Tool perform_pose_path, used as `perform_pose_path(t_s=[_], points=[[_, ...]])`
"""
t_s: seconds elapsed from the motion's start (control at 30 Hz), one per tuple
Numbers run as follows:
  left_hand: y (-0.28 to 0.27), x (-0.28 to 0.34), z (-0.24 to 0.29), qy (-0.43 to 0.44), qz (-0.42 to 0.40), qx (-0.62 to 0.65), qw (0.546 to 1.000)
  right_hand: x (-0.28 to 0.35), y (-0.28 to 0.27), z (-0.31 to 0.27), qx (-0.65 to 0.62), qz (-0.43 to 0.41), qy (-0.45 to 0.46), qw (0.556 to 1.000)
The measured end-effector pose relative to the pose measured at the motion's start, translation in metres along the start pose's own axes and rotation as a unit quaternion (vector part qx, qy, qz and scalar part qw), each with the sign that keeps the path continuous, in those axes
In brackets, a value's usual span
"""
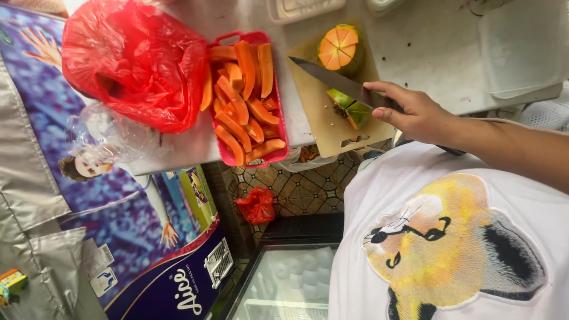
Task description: Peeling and slicing papayas using a knife on a cutting board
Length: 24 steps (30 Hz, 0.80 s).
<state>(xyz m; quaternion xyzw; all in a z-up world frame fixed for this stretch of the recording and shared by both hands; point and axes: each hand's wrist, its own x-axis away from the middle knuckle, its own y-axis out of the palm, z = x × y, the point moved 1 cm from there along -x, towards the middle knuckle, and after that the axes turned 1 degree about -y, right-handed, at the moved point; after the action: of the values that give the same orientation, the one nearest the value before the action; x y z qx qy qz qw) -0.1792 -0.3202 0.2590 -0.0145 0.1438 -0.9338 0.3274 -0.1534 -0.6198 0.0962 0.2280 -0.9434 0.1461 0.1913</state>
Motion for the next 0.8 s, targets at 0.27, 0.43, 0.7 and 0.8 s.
perform_pose_path(t_s=[0.27, 0.43, 0.7, 0.8], points=[[0.039, 0.062, 0.02, -0.067, 0.066, 0.075, 0.993, 0.012, -0.018, -0.011, -0.033, 0.022, -0.015, 0.999], [0.091, 0.098, -0.028, -0.087, 0.124, 0.128, 0.98, 0.004, -0.02, -0.003, -0.066, 0.023, -0.033, 0.997], [0.185, 0.152, -0.179, -0.394, 0.017, -0.047, 0.918, -0.008, -0.017, -0.016, -0.058, -0.017, -0.007, 0.998], [0.201, 0.155, -0.171, -0.305, 0.048, -0.043, 0.95, -0.013, -0.015, -0.014, -0.066, -0.035, -0.038, 0.996]])
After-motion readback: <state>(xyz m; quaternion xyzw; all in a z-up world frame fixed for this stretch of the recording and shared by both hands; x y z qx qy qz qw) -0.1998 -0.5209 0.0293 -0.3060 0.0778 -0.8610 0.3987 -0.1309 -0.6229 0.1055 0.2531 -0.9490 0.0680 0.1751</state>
